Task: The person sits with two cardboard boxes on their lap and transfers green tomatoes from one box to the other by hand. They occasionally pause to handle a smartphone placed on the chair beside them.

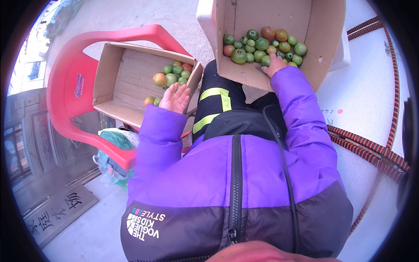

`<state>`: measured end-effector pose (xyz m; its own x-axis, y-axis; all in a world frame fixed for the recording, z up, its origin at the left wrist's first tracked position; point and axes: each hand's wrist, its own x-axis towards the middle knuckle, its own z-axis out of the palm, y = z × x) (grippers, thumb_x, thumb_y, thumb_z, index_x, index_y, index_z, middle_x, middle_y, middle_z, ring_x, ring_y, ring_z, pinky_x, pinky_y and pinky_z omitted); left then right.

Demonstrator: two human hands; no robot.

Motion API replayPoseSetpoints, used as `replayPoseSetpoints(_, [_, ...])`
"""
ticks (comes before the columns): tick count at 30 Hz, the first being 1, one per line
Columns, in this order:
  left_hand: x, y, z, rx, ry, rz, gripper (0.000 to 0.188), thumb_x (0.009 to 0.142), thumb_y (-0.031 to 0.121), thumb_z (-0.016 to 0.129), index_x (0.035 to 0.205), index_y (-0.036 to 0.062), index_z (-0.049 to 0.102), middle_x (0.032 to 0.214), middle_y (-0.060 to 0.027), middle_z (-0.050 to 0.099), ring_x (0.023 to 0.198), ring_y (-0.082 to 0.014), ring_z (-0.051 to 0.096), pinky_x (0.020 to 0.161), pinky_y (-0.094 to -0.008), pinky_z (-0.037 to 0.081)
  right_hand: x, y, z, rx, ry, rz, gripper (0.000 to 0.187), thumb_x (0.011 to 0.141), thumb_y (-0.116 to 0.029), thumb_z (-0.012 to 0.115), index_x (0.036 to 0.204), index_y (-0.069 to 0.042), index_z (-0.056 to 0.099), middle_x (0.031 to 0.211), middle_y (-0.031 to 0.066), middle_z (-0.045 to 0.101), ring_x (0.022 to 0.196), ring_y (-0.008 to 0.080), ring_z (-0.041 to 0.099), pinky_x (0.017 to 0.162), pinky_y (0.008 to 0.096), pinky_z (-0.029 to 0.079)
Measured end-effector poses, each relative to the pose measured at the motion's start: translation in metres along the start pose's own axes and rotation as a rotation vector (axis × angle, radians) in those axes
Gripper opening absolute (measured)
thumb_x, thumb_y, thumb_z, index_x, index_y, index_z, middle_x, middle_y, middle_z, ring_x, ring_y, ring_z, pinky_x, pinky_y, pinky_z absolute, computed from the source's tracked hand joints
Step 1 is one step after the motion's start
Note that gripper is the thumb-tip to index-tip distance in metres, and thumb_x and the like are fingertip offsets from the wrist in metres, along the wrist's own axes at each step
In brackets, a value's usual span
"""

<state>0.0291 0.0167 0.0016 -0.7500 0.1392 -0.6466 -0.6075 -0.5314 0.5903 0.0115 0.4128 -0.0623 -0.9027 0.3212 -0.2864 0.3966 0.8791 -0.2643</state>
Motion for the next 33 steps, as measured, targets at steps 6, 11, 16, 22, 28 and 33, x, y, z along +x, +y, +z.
replayPoseSetpoints(6, [-0.006,-0.006,0.013,0.103,-0.115,-0.077,0.045,0.098,0.034,0.051,0.136,0.0097,0.045,0.128,-0.0103,0.057,0.111,-0.0231,0.06,0.083,-0.034,0.055,-0.024,-0.014,-0.023,0.21,0.097,-0.075,0.074,0.076,-0.037,0.074,0.136,-0.006,0.043,0.124,0.0231,0.054,0.112,0.0382,0.057,0.093,0.0457,0.048])
replayPoseSetpoints(11, [-0.008,-0.026,0.045,0.192,-0.39,-0.16,0.052,0.1,0.042,0.045,0.14,0.0099,0.041,0.135,-0.0108,0.053,0.114,-0.0248,0.059,0.09,-0.0383,0.053,-0.085,-0.077,-0.046,0.655,0.022,-0.549,0.081,0.076,-0.041,0.074,0.14,-0.004,0.04,0.128,0.0232,0.053,0.117,0.0367,0.054,0.098,0.0424,0.045])
replayPoseSetpoints(16, [-0.016,-0.024,0.054,0.1,-0.5,-0.222,0.057,0.098,0.049,0.045,0.137,0.0086,0.045,0.129,-0.0131,0.056,0.113,-0.0282,0.06,0.077,-0.0365,0.059,-0.101,-0.097,-0.059,0.741,-0.254,-0.69,0.063,0.085,-0.036,0.066,0.136,-0.005,0.046,0.124,0.0208,0.056,0.112,0.0334,0.058,0.093,0.0414,0.048])
replayPoseSetpoints(22, [-0.002,0.026,0.007,-0.29,-0.236,0.019,0.053,0.096,0.046,0.052,0.128,0.0033,0.051,0.127,-0.0158,0.057,0.118,-0.0358,0.056,0.086,-0.0419,0.059,0.012,-0.033,-0.058,0.111,0.383,-0.323,0.044,0.084,-0.023,0.066,0.126,-0.012,0.057,0.12,0.0194,0.057,0.111,0.0387,0.055,0.094,0.0435,0.047])
replayPoseSetpoints(28, [0.014,0.032,-0.014,-0.272,0.18,0.195,0.071,0.09,0.038,0.065,0.141,0.0035,0.028,0.138,-0.024,0.038,0.117,-0.0394,0.056,0.09,-0.0422,0.057,0.081,0.001,-0.051,-0.345,0.313,-0.221,0.063,0.082,-0.013,0.067,0.139,-0.028,0.043,0.14,0.013,0.044,0.124,0.0335,0.048,0.098,0.0493,0.045])
replayPoseSetpoints(33, [0.017,0.02,-0.014,-0.158,0.079,0.108,0.065,0.091,0.036,0.065,0.138,0.0071,0.03,0.138,-0.0197,0.039,0.119,-0.0356,0.055,0.088,-0.0396,0.057,0.099,0.013,-0.048,-0.238,0.228,-0.267,0.064,0.083,-0.012,0.068,0.139,-0.03,0.042,0.134,0.0119,0.048,0.122,0.0324,0.048,0.096,0.0481,0.046])
